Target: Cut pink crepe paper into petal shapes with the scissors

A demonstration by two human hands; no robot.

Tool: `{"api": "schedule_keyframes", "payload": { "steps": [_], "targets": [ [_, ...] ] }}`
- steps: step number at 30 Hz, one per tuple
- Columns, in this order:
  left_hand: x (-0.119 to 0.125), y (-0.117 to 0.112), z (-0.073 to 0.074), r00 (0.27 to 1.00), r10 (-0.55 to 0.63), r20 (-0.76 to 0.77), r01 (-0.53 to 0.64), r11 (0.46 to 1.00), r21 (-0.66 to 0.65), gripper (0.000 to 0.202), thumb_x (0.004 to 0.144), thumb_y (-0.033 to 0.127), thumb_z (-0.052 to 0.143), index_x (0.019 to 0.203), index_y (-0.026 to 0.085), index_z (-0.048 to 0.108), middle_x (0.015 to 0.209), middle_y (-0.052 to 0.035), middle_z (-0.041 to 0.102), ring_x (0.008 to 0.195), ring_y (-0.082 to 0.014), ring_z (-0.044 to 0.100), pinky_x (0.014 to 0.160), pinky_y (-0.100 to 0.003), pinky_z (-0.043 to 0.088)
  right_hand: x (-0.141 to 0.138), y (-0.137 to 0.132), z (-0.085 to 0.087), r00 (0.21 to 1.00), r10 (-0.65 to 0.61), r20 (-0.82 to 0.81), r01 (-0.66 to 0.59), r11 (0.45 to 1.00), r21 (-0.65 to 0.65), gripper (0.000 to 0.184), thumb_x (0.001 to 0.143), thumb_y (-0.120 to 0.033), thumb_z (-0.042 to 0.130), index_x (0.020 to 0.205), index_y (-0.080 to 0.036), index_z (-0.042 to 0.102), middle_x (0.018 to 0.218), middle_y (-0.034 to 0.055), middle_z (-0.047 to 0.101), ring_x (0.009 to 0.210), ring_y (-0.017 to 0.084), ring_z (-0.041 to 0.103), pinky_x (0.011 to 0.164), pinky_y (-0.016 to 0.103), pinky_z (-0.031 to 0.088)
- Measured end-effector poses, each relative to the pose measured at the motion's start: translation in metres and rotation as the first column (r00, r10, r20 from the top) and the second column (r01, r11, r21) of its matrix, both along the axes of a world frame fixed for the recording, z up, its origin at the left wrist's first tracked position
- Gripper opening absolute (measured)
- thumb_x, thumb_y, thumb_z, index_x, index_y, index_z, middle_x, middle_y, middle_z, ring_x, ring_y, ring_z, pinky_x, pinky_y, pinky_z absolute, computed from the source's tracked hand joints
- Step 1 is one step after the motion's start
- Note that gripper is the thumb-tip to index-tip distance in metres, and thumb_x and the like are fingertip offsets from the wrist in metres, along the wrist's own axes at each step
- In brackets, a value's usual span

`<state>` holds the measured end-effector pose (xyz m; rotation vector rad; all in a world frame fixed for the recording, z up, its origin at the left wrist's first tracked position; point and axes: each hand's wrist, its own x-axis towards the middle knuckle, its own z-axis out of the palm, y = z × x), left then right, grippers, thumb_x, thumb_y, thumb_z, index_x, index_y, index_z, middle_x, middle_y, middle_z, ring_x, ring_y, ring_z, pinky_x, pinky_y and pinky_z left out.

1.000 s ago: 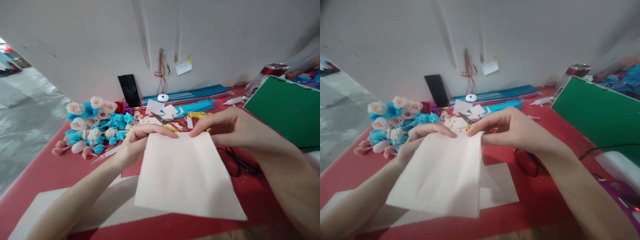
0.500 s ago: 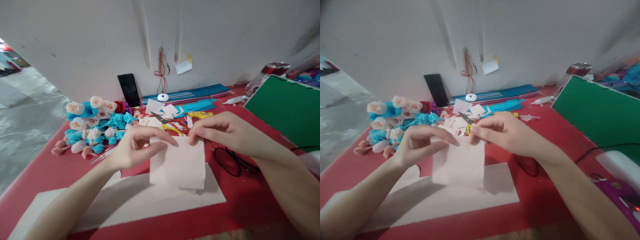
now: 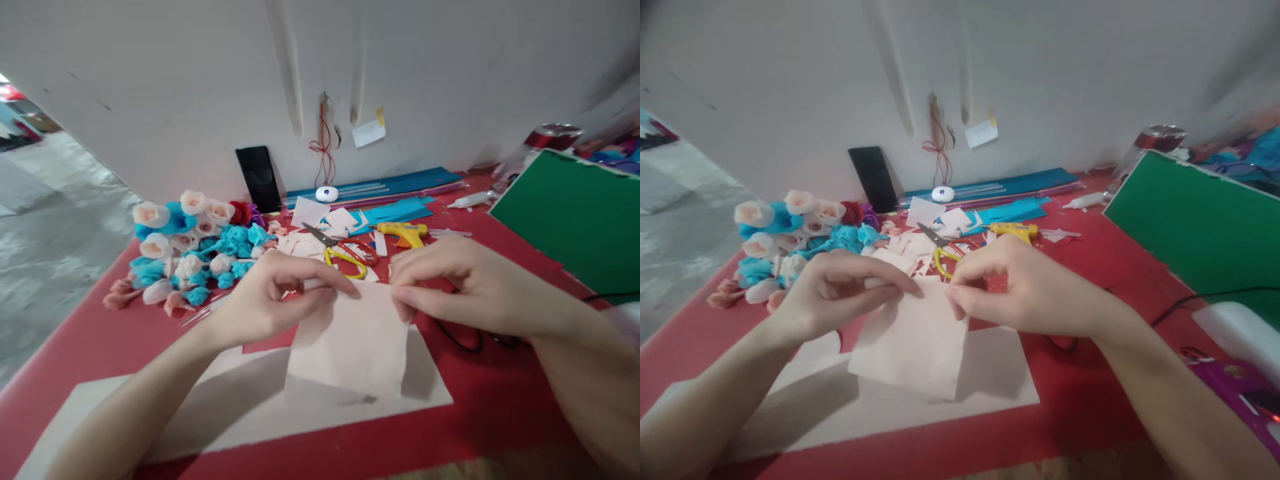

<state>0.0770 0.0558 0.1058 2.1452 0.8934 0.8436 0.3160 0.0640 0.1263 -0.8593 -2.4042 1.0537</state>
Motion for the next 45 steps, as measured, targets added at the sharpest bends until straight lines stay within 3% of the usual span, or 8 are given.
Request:
{"api": "schedule_keyframes", "payload": {
  "steps": [5, 10, 22, 30, 34, 37, 42, 45],
  "targets": [
    [-0.001, 0.001, 0.004, 0.99, 0.135, 0.045, -0.135, 0.991, -0.002, 0.016, 0.079, 0.017, 0.059, 0.078, 0.022, 0.074, 0.075, -0.0028, 0.072, 0.069, -0.0158, 0.065, 0.051, -0.02, 0.048, 0.013, 0.003, 0.008, 0.981, -0.156, -0.113, 0.166, 0.983, 0.079, 0.029, 0.079, -0.021, 0.051, 0.05, -0.021, 0.05, 0.05, -0.003, 0.05, 0.05, 0.011, 0.045, 0.049, 0.026, 0.035],
    [0.003, 0.002, 0.001, 0.982, 0.175, 0.068, -0.179, 0.983, 0.051, 0.016, 0.079, 0.014, 0.058, 0.079, 0.022, 0.073, 0.079, -0.0014, 0.072, 0.073, -0.0146, 0.065, 0.057, -0.019, 0.05, -0.001, 0.001, 0.0, 0.947, -0.291, -0.137, 0.309, 0.941, 0.136, 0.005, 0.081, -0.028, 0.058, 0.078, -0.025, 0.06, 0.079, -0.0025, 0.061, 0.07, 0.013, 0.054, 0.06, 0.024, 0.04],
    [0.0, 0.004, 0.0, 0.98, -0.19, -0.06, 0.188, 0.982, -0.025, 0.04, 0.072, -0.002, 0.044, 0.093, 0.021, 0.07, 0.087, -0.0009, 0.072, 0.074, -0.0136, 0.066, 0.064, -0.019, 0.049, -0.011, -0.003, -0.009, 0.968, -0.249, -0.035, 0.251, 0.948, 0.198, 0.027, 0.086, -0.041, 0.053, 0.069, -0.021, 0.06, 0.059, -0.003, 0.054, 0.055, 0.011, 0.046, 0.049, 0.025, 0.031],
    [-0.015, 0.023, -0.009, 0.957, -0.035, 0.29, 0.016, 0.998, 0.068, 0.037, 0.088, 0.025, 0.049, 0.055, 0.017, 0.064, 0.054, -0.0029, 0.064, 0.052, -0.0126, 0.06, 0.054, -0.022, 0.047, -0.002, 0.004, -0.004, 0.956, -0.259, -0.136, 0.286, 0.926, 0.245, 0.01, 0.081, -0.03, 0.062, 0.074, -0.023, 0.065, 0.072, -0.0037, 0.065, 0.064, 0.012, 0.055, 0.057, 0.024, 0.039],
    [-0.006, 0.03, -0.021, 0.892, 0.022, 0.452, 0.05, 0.988, -0.146, 0.033, 0.081, 0.05, 0.055, 0.088, 0.019, 0.066, 0.092, -0.0058, 0.068, 0.083, -0.0207, 0.065, 0.067, -0.028, 0.054, -0.006, 0.004, -0.007, 0.963, -0.219, -0.157, 0.256, 0.923, 0.286, 0.008, 0.082, -0.027, 0.061, 0.077, -0.021, 0.065, 0.073, -0.0039, 0.066, 0.063, 0.011, 0.055, 0.055, 0.023, 0.038],
    [0.007, 0.023, -0.024, 0.933, 0.004, 0.361, 0.1, 0.958, -0.269, 0.043, 0.076, 0.055, 0.059, 0.102, 0.021, 0.064, 0.106, -0.0059, 0.065, 0.098, -0.0227, 0.061, 0.079, -0.028, 0.052, -0.011, 0.002, -0.01, 0.955, -0.244, -0.166, 0.289, 0.889, 0.354, 0.013, 0.082, -0.027, 0.06, 0.072, -0.02, 0.063, 0.062, -0.0048, 0.061, 0.055, 0.008, 0.05, 0.051, 0.023, 0.035],
    [0.02, 0.007, -0.022, 0.961, 0.189, 0.203, -0.109, 0.93, -0.352, 0.019, 0.074, 0.035, 0.069, 0.068, 0.016, 0.067, 0.062, 0.0026, 0.063, 0.053, -0.0062, 0.054, 0.044, -0.011, 0.039, -0.016, 0.0, -0.013, 0.94, -0.273, -0.203, 0.336, 0.84, 0.426, 0.016, 0.083, -0.026, 0.059, 0.068, -0.019, 0.06, 0.052, -0.0056, 0.049, 0.048, 0.007, 0.042, 0.047, 0.023, 0.032],
    [0.021, 0.005, -0.025, 0.939, 0.275, 0.206, -0.172, 0.894, -0.414, 0.024, 0.069, 0.036, 0.072, 0.062, 0.014, 0.065, 0.059, 0.0018, 0.063, 0.05, -0.0066, 0.053, 0.043, -0.012, 0.042, -0.017, 0.0, -0.013, 0.926, -0.289, -0.243, 0.369, 0.825, 0.428, 0.015, 0.082, -0.026, 0.059, 0.069, -0.02, 0.061, 0.054, -0.0045, 0.05, 0.047, 0.008, 0.042, 0.045, 0.024, 0.032]
  ]
}}
